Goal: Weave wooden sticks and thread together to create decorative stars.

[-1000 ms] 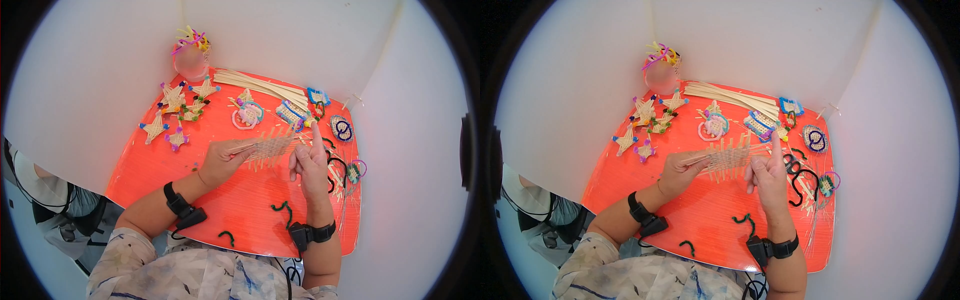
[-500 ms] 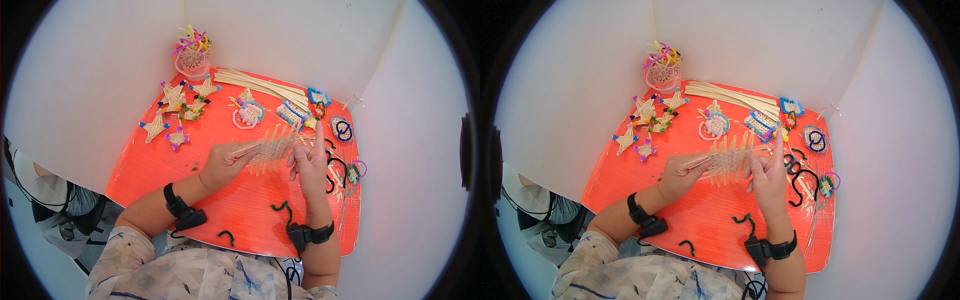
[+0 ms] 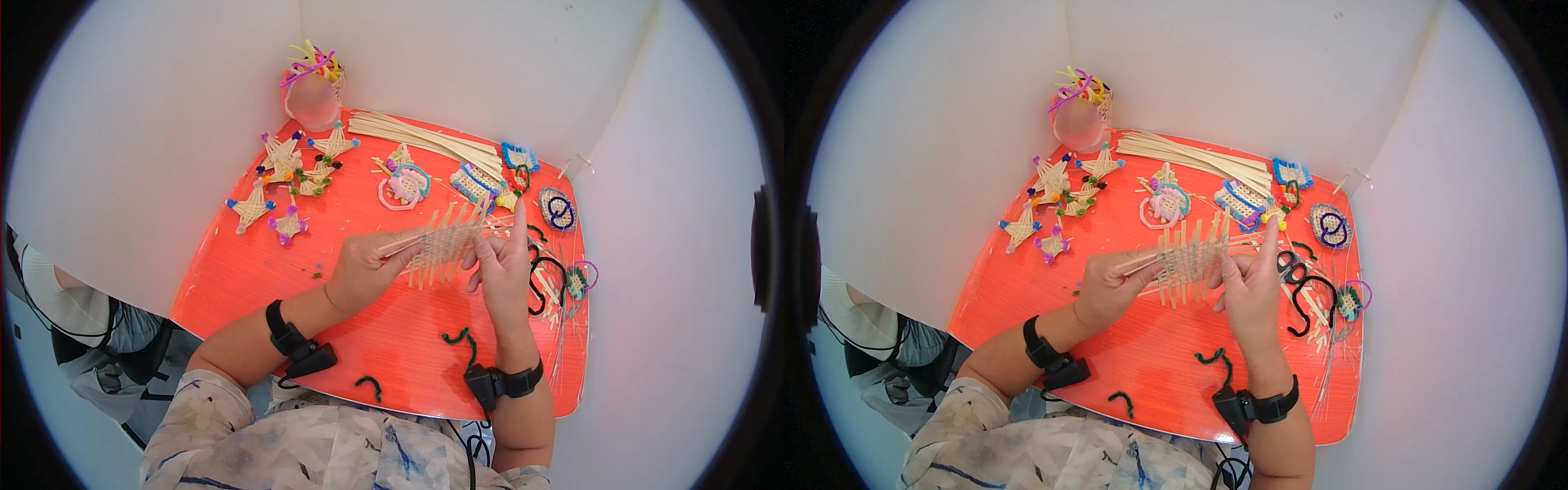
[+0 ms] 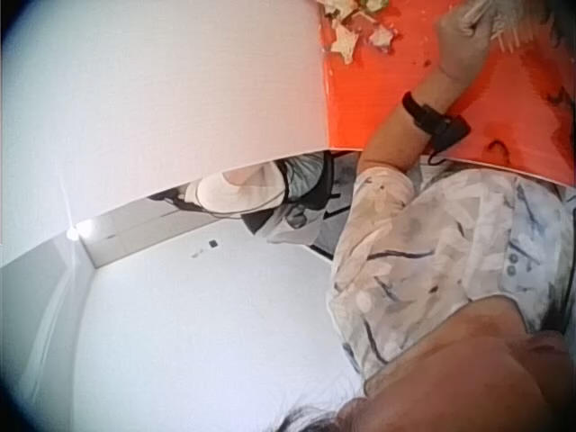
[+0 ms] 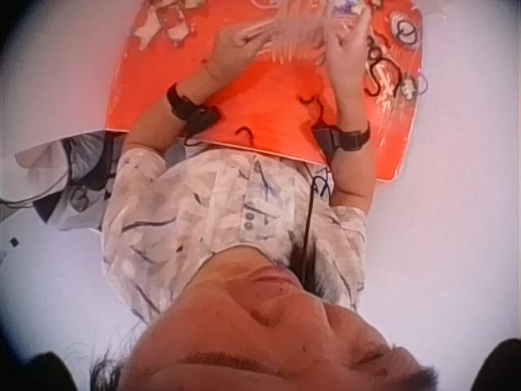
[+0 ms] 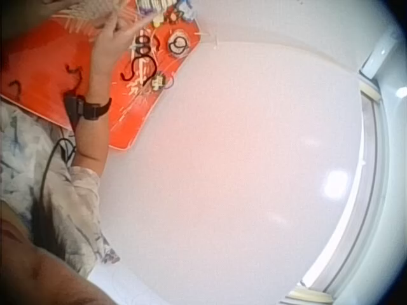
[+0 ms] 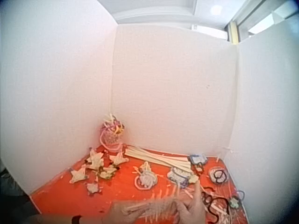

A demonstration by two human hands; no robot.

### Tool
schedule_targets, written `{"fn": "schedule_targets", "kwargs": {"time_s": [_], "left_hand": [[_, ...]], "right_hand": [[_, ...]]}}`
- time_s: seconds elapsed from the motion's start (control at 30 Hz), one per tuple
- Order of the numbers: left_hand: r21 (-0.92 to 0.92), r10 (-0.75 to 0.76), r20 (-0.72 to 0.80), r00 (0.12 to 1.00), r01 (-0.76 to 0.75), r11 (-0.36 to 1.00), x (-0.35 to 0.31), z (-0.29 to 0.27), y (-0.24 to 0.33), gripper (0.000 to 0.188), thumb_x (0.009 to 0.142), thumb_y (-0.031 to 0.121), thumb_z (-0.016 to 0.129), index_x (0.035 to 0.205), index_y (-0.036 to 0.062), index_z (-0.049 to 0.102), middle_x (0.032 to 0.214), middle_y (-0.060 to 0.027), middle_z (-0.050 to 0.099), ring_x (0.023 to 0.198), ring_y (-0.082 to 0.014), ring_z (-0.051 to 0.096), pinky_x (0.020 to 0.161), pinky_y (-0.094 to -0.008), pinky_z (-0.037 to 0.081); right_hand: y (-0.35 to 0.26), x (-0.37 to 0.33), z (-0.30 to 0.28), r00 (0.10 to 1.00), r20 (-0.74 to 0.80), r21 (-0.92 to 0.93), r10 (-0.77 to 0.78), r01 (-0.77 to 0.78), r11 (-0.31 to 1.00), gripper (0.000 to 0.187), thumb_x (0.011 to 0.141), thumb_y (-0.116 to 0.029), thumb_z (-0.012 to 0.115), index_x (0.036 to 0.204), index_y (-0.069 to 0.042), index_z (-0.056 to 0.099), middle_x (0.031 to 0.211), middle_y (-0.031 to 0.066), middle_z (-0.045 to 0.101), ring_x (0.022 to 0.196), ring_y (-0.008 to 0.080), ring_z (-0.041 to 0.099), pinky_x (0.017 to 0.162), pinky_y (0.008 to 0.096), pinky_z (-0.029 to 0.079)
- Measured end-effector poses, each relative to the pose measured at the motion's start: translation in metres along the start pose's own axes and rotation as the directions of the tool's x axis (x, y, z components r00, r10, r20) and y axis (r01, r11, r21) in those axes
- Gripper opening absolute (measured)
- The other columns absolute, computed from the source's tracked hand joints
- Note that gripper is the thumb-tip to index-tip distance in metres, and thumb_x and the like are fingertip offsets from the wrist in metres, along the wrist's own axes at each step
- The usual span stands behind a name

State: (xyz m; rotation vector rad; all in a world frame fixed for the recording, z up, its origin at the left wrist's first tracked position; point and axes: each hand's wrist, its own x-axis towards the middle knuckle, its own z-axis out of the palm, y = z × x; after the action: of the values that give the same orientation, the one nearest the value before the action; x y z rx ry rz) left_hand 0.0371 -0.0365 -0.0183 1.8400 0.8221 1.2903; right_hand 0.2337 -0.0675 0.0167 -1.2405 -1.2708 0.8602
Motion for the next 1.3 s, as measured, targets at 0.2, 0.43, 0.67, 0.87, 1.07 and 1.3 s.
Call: {"fn": "schedule_targets", "kwargs": {"time_s": [0.2,0.43,0.67,0.87,1.07,1.3], "left_hand": [[0.016,0.025,0.008,1.0,-0.025,1.0,0.001,0.0,0.002,0.023,0.09,0.005,0.062,0.112,-0.0017,0.066,0.093,-0.0141,0.072,0.082,-0.0129,0.068,0.07,-0.0251,0.054],[0.01,0.006,0.009,1.0,-0.006,1.0,0.0,0.0,0.003,0.023,0.089,0.005,0.062,0.111,-0.0013,0.066,0.092,-0.0142,0.072,0.08,-0.013,0.068,0.069,-0.025,0.053],[0.019,0.03,0.031,0.999,-0.03,0.999,0.0,-0.001,0.002,0.023,0.089,0.005,0.063,0.112,-0.0006,0.066,0.094,-0.014,0.072,0.081,-0.0128,0.069,0.069,-0.0247,0.053],[0.056,0.015,0.032,0.999,-0.017,0.998,0.0,-0.001,-0.001,0.024,0.089,0.006,0.063,0.112,-0.0008,0.066,0.094,-0.0141,0.072,0.081,-0.0129,0.069,0.069,-0.025,0.053],[0.064,0.013,0.013,1.0,-0.014,0.998,0.0,0.001,-0.001,0.023,0.091,0.006,0.061,0.113,-0.0018,0.065,0.094,-0.0132,0.072,0.082,-0.0118,0.068,0.07,-0.0248,0.053],[0.025,-0.036,0.018,0.999,0.036,0.999,0.0,0.0,-0.002,0.024,0.092,0.006,0.059,0.114,-0.0022,0.064,0.095,-0.0114,0.072,0.084,-0.0103,0.066,0.072,-0.0246,0.053]], "right_hand": [[0.004,0.002,-0.003,1.0,0.004,0.053,0.017,-0.017,0.998,0.082,0.095,-0.009,0.054,0.147,0.004,-0.008,0.065,0.0055,0.059,0.049,0.007,0.052,0.037,0.0192,0.041],[0.003,0.003,-0.004,0.999,0.008,0.073,0.033,-0.034,0.997,0.081,0.094,-0.01,0.054,0.147,0.004,-0.006,0.065,0.0054,0.059,0.048,0.007,0.052,0.037,0.0192,0.04],[0.004,0.004,-0.006,0.998,0.023,0.106,0.055,-0.057,0.993,0.081,0.094,-0.01,0.055,0.147,0.004,-0.005,0.065,0.0053,0.059,0.046,0.0073,0.051,0.037,0.0193,0.04],[-0.001,0.001,-0.003,1.0,-0.01,0.019,0.022,-0.022,1.0,0.081,0.094,-0.01,0.055,0.147,0.003,-0.005,0.065,0.0054,0.059,0.049,0.0068,0.052,0.037,0.0191,0.04],[-0.002,-0.001,0.002,1.0,-0.025,-0.045,0.012,-0.013,0.999,0.084,0.094,-0.007,0.055,0.147,0.0,-0.01,0.066,0.0058,0.06,0.051,0.0071,0.053,0.038,0.02,0.042],[0.0,-0.002,0.003,0.999,-0.027,0.001,0.02,-0.02,1.0,0.084,0.093,-0.005,0.053,0.148,-0.001,-0.011,0.069,0.0065,0.06,0.055,0.0076,0.055,0.039,0.0201,0.043]]}}
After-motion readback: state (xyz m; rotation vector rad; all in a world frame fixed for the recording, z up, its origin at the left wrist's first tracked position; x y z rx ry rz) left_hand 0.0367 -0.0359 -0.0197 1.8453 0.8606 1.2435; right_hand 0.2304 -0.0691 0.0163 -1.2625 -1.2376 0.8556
